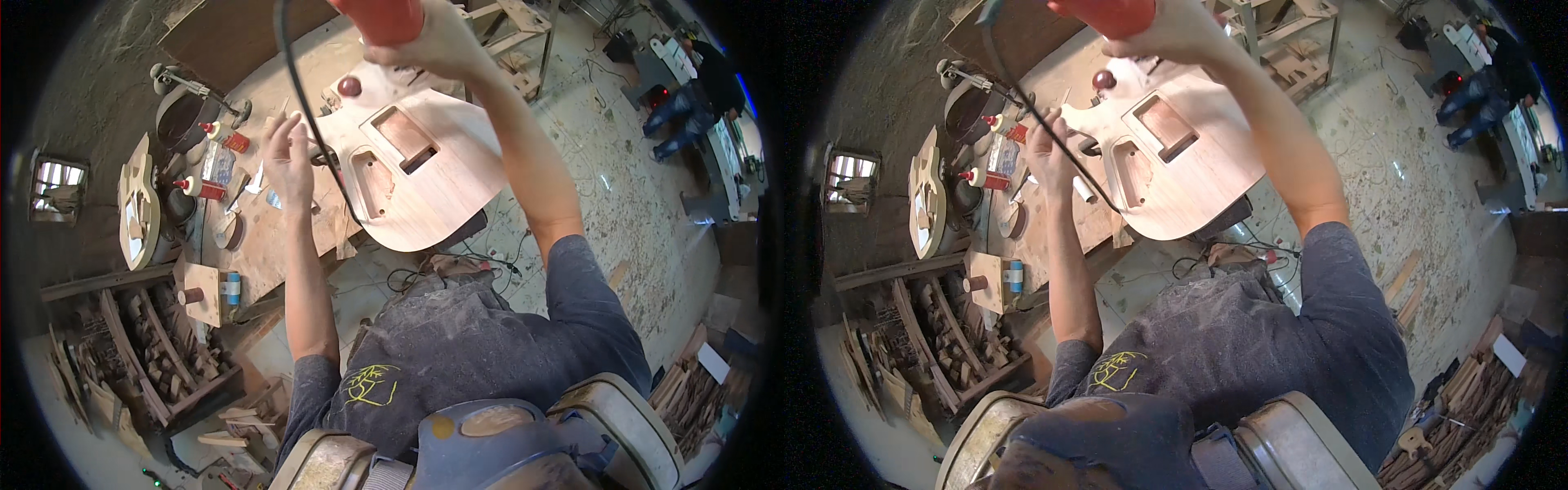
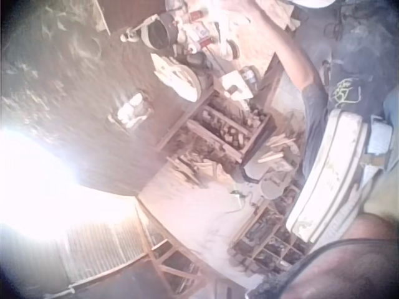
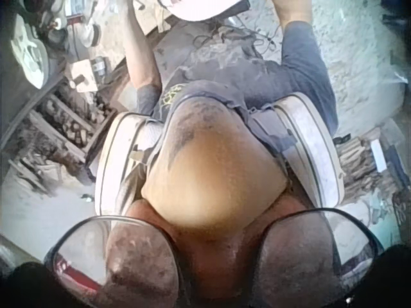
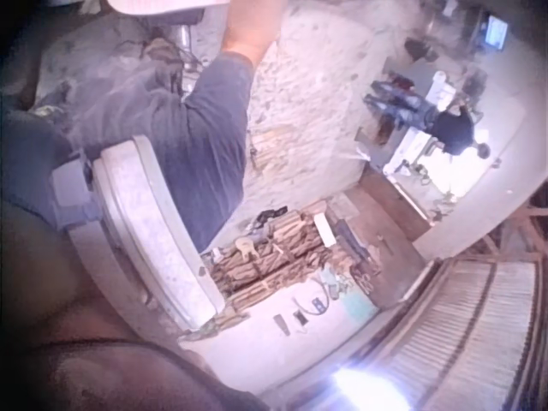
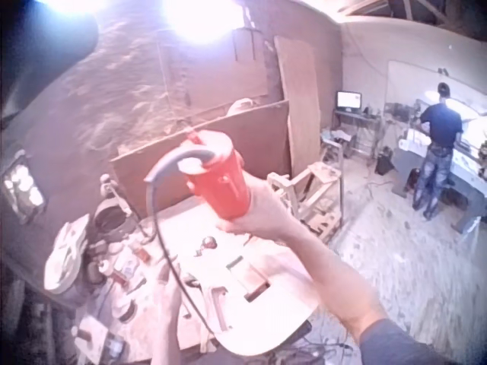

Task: The person routes channels into a wooden guitar body using a handheld router, periodically lifting the tool to reposition the workpiece or check the depth of the cut.

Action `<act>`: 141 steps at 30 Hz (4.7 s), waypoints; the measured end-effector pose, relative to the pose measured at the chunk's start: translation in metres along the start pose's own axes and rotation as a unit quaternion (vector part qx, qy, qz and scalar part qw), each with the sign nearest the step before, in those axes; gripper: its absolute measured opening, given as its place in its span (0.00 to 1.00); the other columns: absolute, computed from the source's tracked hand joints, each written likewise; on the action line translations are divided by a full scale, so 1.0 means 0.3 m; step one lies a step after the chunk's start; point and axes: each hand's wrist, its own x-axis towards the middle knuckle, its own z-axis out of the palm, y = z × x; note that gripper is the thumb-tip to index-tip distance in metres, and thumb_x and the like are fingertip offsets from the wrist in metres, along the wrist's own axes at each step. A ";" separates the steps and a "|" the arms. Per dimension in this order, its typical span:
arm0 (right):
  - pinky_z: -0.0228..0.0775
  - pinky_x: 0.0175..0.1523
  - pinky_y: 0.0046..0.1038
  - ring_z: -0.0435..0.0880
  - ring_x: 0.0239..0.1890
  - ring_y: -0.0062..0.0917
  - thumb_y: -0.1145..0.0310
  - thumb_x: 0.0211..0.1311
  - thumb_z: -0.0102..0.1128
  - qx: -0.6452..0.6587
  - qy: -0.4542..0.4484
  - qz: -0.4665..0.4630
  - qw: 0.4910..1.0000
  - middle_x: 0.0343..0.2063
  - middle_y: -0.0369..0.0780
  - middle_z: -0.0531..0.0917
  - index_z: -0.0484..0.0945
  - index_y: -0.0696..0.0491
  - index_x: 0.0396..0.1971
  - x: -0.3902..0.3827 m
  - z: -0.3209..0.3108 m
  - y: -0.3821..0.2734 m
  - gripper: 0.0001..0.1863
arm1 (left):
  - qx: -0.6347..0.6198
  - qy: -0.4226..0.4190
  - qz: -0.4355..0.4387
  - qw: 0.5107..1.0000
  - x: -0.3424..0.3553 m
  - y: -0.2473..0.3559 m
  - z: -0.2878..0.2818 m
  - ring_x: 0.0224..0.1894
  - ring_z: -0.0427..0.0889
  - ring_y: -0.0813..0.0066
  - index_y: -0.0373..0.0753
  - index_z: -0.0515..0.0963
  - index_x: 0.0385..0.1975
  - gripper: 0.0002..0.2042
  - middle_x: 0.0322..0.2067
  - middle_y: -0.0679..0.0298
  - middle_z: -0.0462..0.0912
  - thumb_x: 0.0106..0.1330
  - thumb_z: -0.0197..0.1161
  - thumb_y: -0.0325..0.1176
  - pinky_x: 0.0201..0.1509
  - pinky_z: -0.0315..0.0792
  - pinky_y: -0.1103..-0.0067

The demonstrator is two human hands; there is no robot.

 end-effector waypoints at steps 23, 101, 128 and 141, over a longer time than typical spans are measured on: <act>0.76 0.41 0.36 0.84 0.35 0.45 0.74 0.39 0.70 -0.322 0.154 -0.124 0.926 0.30 0.46 0.82 0.76 0.55 0.36 -0.134 -0.207 -0.113 0.19 | 0.426 -0.334 0.217 0.812 0.025 0.103 0.307 0.75 0.61 0.44 0.49 0.82 0.59 0.17 0.69 0.52 0.69 0.73 0.56 0.37 0.75 0.56 0.47; 0.79 0.40 0.25 0.84 0.33 0.19 0.65 0.49 0.79 0.101 0.078 0.102 0.987 0.34 0.36 0.84 0.79 0.57 0.43 -0.303 0.385 0.010 0.23 | 0.035 -0.120 -0.096 0.987 -0.283 0.029 -0.150 0.54 0.82 0.67 0.37 0.73 0.65 0.28 0.57 0.49 0.80 0.69 0.69 0.45 0.59 0.78 0.72; 0.78 0.47 0.30 0.86 0.41 0.26 0.63 0.43 0.81 0.027 0.089 0.104 0.990 0.38 0.39 0.86 0.78 0.57 0.49 -0.167 0.265 -0.048 0.31 | 0.056 0.117 -0.085 0.988 0.102 -0.136 -0.169 0.51 0.80 0.68 0.32 0.80 0.52 0.14 0.49 0.55 0.82 0.73 0.59 0.33 0.56 0.74 0.74; 0.77 0.47 0.35 0.85 0.37 0.36 0.62 0.43 0.80 -0.374 0.064 -0.067 0.923 0.34 0.43 0.85 0.78 0.53 0.44 -0.235 0.086 -0.328 0.27 | 0.030 -0.070 0.259 0.963 -0.004 0.879 -0.125 0.40 0.89 0.69 0.33 0.88 0.39 0.12 0.40 0.57 0.88 0.62 0.71 0.35 0.47 0.81 0.76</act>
